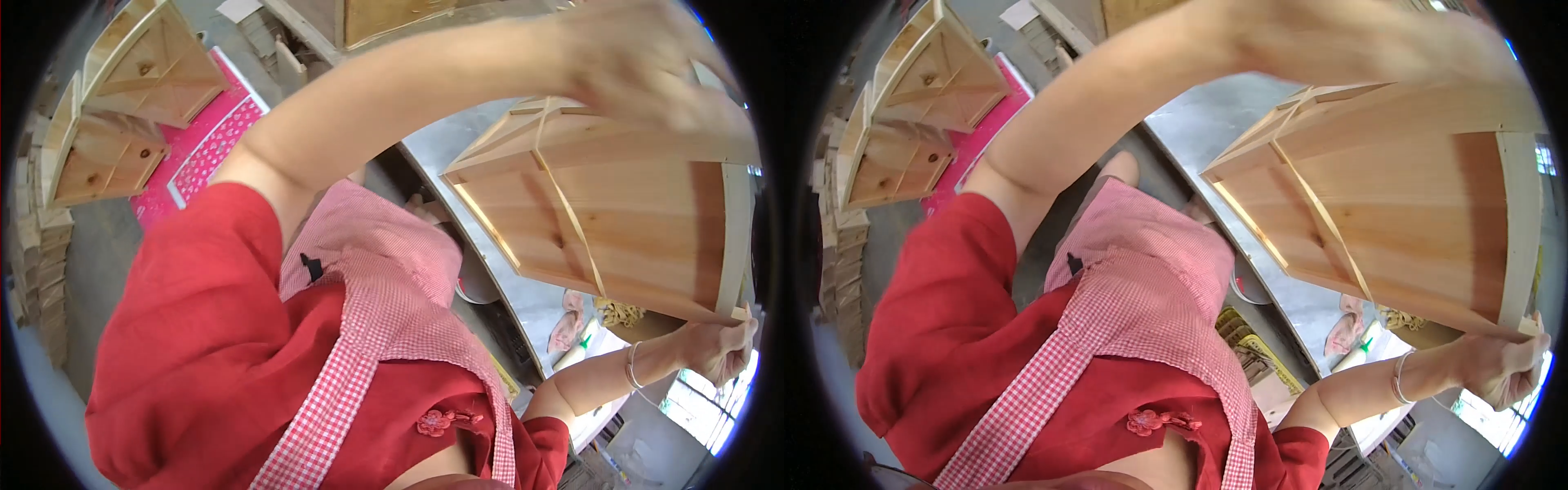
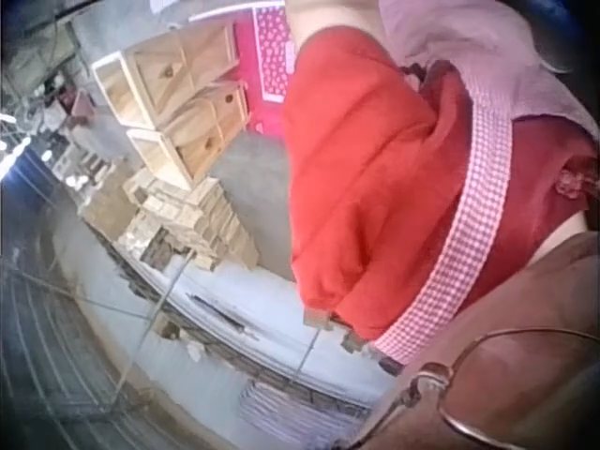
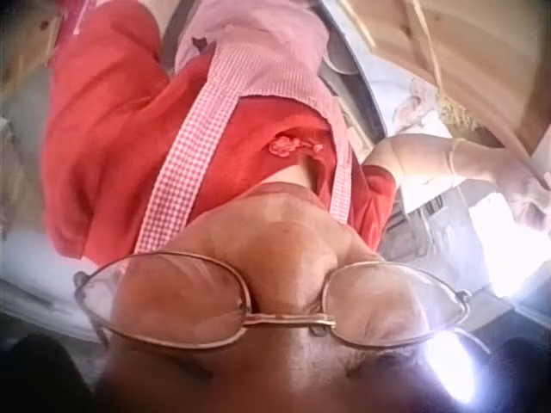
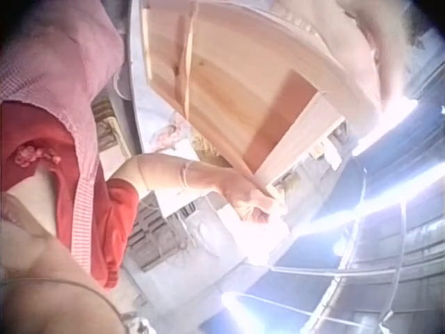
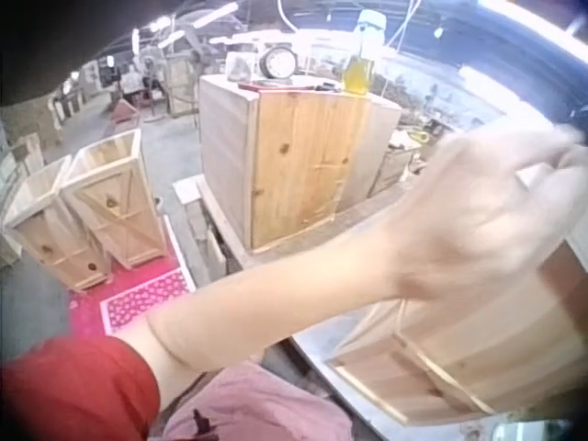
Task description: Assembling wooden panels into boxes using glue and rubber bands.
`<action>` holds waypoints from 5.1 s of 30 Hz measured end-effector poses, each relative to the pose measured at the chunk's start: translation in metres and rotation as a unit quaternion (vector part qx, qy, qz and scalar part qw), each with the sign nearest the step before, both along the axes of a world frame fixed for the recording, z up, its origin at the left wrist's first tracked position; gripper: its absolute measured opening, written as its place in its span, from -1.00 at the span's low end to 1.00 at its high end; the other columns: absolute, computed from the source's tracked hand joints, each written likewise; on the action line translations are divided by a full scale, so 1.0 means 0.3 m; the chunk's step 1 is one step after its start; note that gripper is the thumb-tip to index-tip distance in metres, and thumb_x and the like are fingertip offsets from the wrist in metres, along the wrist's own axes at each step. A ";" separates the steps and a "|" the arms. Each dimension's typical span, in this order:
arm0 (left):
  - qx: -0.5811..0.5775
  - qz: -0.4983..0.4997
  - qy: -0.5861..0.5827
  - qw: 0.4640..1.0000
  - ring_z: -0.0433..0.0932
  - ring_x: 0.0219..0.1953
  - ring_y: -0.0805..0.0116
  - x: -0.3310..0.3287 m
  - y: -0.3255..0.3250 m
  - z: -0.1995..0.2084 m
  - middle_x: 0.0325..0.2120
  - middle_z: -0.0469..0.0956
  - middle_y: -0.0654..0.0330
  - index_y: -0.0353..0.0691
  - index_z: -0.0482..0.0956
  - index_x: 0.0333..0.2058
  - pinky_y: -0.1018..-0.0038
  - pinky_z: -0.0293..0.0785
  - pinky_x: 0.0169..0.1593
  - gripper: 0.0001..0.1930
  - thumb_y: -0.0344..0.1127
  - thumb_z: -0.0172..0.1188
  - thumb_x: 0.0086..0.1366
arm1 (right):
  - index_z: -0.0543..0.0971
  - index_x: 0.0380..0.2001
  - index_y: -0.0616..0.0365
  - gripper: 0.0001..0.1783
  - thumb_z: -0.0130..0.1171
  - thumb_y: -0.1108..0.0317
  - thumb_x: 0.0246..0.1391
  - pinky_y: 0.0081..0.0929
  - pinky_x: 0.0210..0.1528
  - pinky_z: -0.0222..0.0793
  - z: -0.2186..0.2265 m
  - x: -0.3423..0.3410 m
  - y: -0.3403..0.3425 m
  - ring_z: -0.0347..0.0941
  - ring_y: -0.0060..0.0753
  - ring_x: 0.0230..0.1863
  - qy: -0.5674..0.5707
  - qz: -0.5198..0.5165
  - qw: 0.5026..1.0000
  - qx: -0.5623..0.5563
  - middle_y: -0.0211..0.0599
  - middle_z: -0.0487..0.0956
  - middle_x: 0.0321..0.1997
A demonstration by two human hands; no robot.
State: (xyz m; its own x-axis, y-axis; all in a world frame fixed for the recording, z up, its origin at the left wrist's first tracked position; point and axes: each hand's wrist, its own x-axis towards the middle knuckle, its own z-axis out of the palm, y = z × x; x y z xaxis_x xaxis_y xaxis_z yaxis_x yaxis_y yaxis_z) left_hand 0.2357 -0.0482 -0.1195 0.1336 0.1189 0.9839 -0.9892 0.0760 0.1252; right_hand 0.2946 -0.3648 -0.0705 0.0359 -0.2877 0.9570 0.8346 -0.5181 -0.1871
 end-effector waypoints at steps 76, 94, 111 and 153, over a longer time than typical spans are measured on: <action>0.047 0.075 0.543 0.835 0.43 -0.41 0.48 0.584 -0.161 0.231 -0.56 0.53 0.24 -0.28 0.58 -0.52 0.44 0.35 -0.24 -0.61 -0.19 -0.09 0.36 | 0.39 -0.53 0.21 -0.62 0.05 0.19 0.31 -0.55 -0.39 0.19 0.019 0.446 0.005 0.23 -0.56 -0.47 0.426 0.174 0.887 0.029 -0.41 0.36 -0.56; 0.013 0.039 0.501 0.864 0.44 -0.47 0.47 0.560 -0.160 0.200 -0.60 0.54 0.24 -0.28 0.61 -0.57 0.42 0.37 -0.30 -0.54 -0.13 -0.09 0.39 | 0.40 -0.45 0.29 -0.60 -0.01 0.15 0.34 -0.48 -0.32 0.28 0.060 0.330 -0.051 0.26 -0.50 -0.40 0.461 0.173 0.869 0.046 -0.35 0.40 -0.45; -0.184 0.254 0.555 0.770 0.43 -0.30 0.44 0.348 -0.220 0.237 -0.46 0.50 0.17 -0.36 0.52 -0.37 0.45 0.35 -0.15 -0.60 -0.14 -0.11 0.46 | 0.57 -0.46 0.40 -0.74 0.16 0.36 0.16 -0.38 -0.40 0.39 0.128 0.192 -0.030 0.38 -0.37 -0.51 0.444 0.087 0.885 0.111 -0.17 0.55 -0.52; 0.209 -0.049 0.401 0.891 0.47 -0.02 0.37 0.230 0.073 0.291 -0.05 0.57 0.15 -0.22 0.57 0.03 0.42 0.43 0.03 -0.60 -0.16 0.27 0.28 | 0.35 -0.57 0.23 -0.59 -0.01 0.23 0.36 -0.55 -0.44 0.09 0.040 0.443 -0.057 0.11 -0.62 -0.51 0.456 0.130 0.880 0.018 -0.50 0.25 -0.61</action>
State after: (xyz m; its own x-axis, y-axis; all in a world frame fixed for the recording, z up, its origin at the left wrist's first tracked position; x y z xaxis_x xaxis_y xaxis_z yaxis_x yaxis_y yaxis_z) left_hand 0.3047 -0.0262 -0.0322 0.8030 -0.2861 0.5228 -0.5598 -0.0614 0.8263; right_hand 0.4277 -0.3818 -0.0584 0.8540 -0.1848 0.4864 0.4185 -0.3116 -0.8531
